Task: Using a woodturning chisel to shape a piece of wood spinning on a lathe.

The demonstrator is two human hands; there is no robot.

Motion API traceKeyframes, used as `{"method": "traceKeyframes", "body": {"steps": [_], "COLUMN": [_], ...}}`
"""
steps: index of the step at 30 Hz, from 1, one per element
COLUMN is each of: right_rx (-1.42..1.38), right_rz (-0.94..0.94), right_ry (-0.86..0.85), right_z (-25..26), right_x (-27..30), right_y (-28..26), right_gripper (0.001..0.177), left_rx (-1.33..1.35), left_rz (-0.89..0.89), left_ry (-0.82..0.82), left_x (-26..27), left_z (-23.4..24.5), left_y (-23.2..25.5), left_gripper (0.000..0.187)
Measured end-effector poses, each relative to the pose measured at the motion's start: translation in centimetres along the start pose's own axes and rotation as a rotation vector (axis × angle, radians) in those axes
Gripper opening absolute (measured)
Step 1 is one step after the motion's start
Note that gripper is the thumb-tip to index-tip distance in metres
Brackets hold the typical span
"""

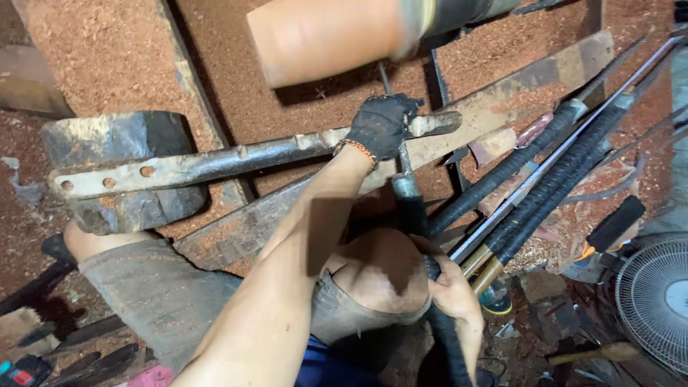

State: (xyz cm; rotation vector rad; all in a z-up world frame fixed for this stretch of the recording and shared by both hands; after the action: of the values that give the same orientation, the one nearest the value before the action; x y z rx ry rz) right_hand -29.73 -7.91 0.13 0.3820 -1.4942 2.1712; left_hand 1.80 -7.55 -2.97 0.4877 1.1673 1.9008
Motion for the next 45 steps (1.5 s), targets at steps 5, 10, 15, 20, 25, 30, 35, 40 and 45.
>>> {"method": "traceKeyframes", "body": {"steps": [5,10,15,20,25,30,35,40,45], "right_rx": [0.251,0.23,0.279,0.282,0.253,0.21,0.182,0.178,0.121], "right_rz": [-0.021,-0.037,0.004,-0.062,-0.097,-0.129,-0.154,-0.154,-0.063], "right_ry": [-0.147,-0.173,-0.058,-0.058,-0.056,-0.044,-0.063,-0.175,-0.294], "right_z": [2.7,2.3,1.1,0.2,-0.3,0.1,1.0,2.7,4.1], "right_x": [-1.3,-1.0,-0.4,-0.4,-0.1,-0.3,-0.9,-1.7,-2.5], "right_y": [-4.9,-3.4,-1.8,-1.8,-1.9,-1.9,-2.1,-3.5,-3.9], "right_gripper": [0.072,0.072,0.059,0.059,0.062,0.066,0.069,0.074,0.081], "left_rx": [-0.064,-0.086,-0.053,-0.039,-0.096,-0.02,-0.033,-0.118,-0.155], "left_rz": [0.0,0.027,-0.014,-0.003,0.086,0.066,0.037,0.093,0.2], "left_ry": [-0.013,0.009,0.003,-0.019,-0.162,-0.115,-0.044,-0.04,-0.097], "left_x": [0.3,0.2,0.2,0.0,0.1,0.0,0.2,0.1,0.4], "left_z": [-0.1,0.5,0.0,-0.2,-0.4,0.3,0.2,1.0,0.6], "left_y": [0.1,0.4,0.1,-0.3,-0.2,0.2,0.2,0.6,-0.2], "left_gripper": [0.04,0.043,0.04,0.038,0.035,0.037,0.034,0.038,0.025]}}
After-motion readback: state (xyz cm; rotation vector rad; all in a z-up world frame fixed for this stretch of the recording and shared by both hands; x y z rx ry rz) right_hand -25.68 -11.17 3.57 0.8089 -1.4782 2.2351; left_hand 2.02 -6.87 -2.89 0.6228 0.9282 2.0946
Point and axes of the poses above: each hand's wrist, its own x-axis away from the middle knuckle, its own z-axis out of the back of the hand, y = z × x, the point moved 9 cm from there along -x, towards the middle knuckle, and after that the axes turned 14 degrees about x, right-handed, at the moved point
